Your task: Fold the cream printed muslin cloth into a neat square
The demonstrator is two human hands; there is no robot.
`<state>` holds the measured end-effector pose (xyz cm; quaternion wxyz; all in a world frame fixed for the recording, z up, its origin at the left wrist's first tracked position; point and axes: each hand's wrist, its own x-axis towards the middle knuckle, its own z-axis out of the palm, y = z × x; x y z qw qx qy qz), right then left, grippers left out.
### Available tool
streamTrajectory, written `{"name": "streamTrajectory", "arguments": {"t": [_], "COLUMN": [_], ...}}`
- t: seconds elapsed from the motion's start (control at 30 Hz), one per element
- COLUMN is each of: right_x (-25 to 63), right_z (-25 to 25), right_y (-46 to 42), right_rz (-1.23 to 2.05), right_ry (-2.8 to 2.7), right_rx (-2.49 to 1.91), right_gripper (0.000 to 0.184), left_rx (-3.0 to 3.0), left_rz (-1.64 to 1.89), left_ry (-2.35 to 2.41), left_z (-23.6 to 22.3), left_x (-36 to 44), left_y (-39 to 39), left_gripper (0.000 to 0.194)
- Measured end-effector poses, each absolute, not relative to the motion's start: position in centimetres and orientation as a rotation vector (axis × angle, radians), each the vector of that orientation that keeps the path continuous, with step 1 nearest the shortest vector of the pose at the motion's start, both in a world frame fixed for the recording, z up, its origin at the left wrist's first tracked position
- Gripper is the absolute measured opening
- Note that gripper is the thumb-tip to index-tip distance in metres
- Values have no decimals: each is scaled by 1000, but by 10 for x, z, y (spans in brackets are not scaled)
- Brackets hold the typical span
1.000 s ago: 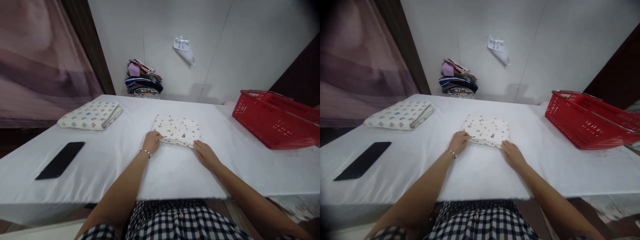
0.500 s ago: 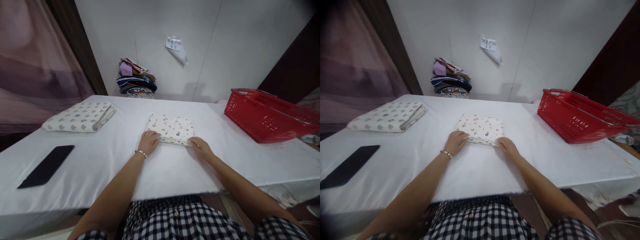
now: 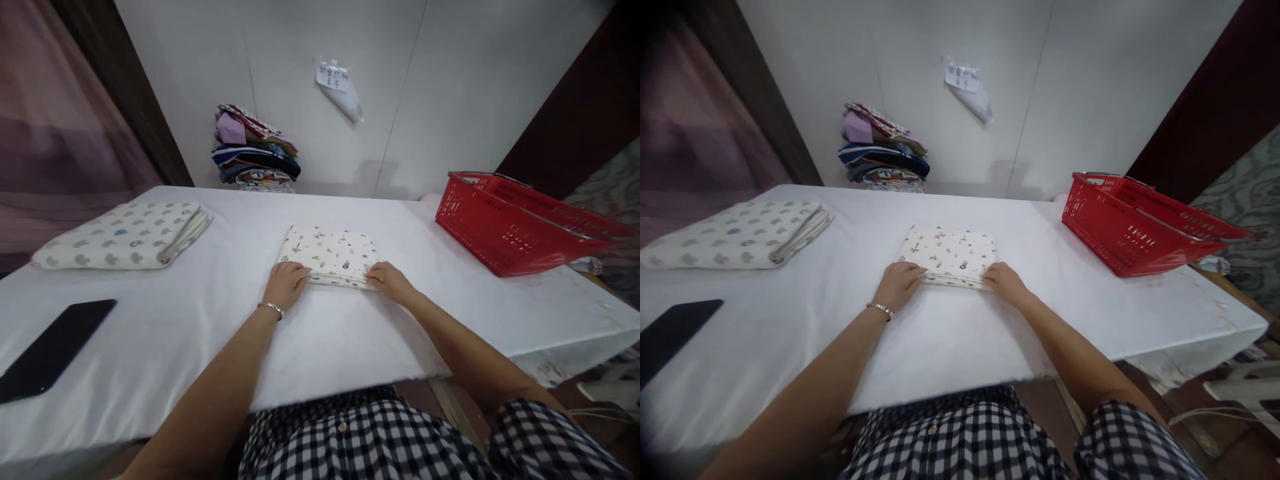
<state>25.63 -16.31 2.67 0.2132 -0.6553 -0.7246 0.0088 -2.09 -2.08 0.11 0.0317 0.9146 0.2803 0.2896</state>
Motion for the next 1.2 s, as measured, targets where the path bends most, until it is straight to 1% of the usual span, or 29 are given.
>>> {"name": "streamTrajectory", "arguments": {"t": [0.13, 0.23, 0.33, 0.53, 0.7, 0.93, 1.2], "right_x": [256, 257, 258, 257, 259, 261, 264], "right_z": [29, 28, 26, 28, 25, 21, 27], "right_y": [-165, -170, -174, -174, -172, -173, -170], "right_rz": [-43, -133, -153, -113, -72, -108, 53], "right_ry": [-1989, -2077, -2156, -2179, -2118, -2055, -2078], "right_rx": [-1795, -1758, -1743, -1759, -1768, -1751, -1757], "right_gripper": [23, 25, 26, 23, 25, 27, 21], "left_rx": [2809, 2802, 2798, 2779, 2773, 2788, 2776], "left_rz": [883, 880, 875, 873, 879, 870, 868], "left_ry": [862, 851, 855, 858, 851, 859, 850], "left_z": [3, 4, 5, 5, 5, 2, 3], "left_x": [-21, -21, -20, -20, -21, -21, -21], "left_y": [-22, -22, -22, -22, -22, -20, -21], "left_gripper": [25, 25, 26, 26, 27, 28, 27]}}
